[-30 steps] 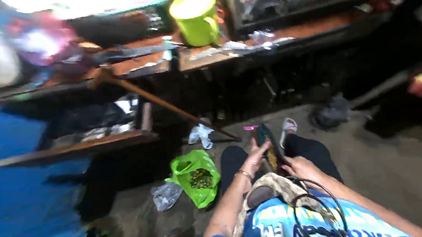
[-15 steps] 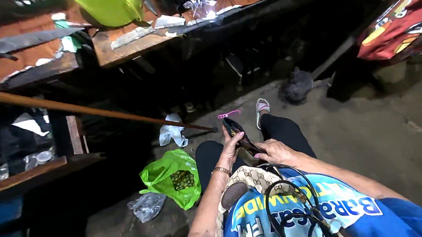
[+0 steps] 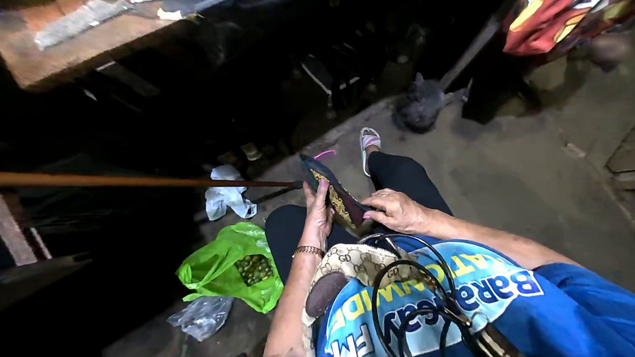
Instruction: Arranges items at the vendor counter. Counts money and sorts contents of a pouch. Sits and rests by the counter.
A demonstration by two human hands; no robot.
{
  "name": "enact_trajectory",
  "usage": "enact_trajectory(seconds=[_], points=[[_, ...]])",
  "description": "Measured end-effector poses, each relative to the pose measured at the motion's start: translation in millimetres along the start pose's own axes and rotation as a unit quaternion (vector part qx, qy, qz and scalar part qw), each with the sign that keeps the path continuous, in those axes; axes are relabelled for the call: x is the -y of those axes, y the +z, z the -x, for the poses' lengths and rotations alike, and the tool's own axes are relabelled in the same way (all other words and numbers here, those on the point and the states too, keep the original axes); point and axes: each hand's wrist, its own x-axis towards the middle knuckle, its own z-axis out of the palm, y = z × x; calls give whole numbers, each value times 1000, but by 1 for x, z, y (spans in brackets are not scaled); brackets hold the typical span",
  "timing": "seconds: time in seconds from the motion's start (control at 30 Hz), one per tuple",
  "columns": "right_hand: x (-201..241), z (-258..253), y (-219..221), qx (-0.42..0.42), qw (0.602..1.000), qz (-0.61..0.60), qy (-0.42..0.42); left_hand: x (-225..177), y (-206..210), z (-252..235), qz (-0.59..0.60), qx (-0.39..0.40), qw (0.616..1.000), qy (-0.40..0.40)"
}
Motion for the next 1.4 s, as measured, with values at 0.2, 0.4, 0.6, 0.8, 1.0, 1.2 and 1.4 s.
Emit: enact_trajectory(seconds=[0.2,0.4,0.6,0.8,1.0,1.2,1.4], points=[[5,-3,1,3,1000,-18,-17,-2,3,2,-26,22,999,-10],[9,-3,-4,46,996,-74,-16,2,2,-1,-36,24,999,-8],[10,-4,-6,35,999,-33,18,1,1,0,-33,33,999,-4],[11,-6,-6,67,993,-68,68,-2,-2,3,-28,50,998,6],[11,-2,-15,99,975,-97,173,3,3,2,-22,47,999,4],[7,-6,-14,113,980,-85,142,-1,0,1,-42,81,995,26],[14,-7,-16,125,981,-40,140,-10,1,7,-88,83,993,12]])
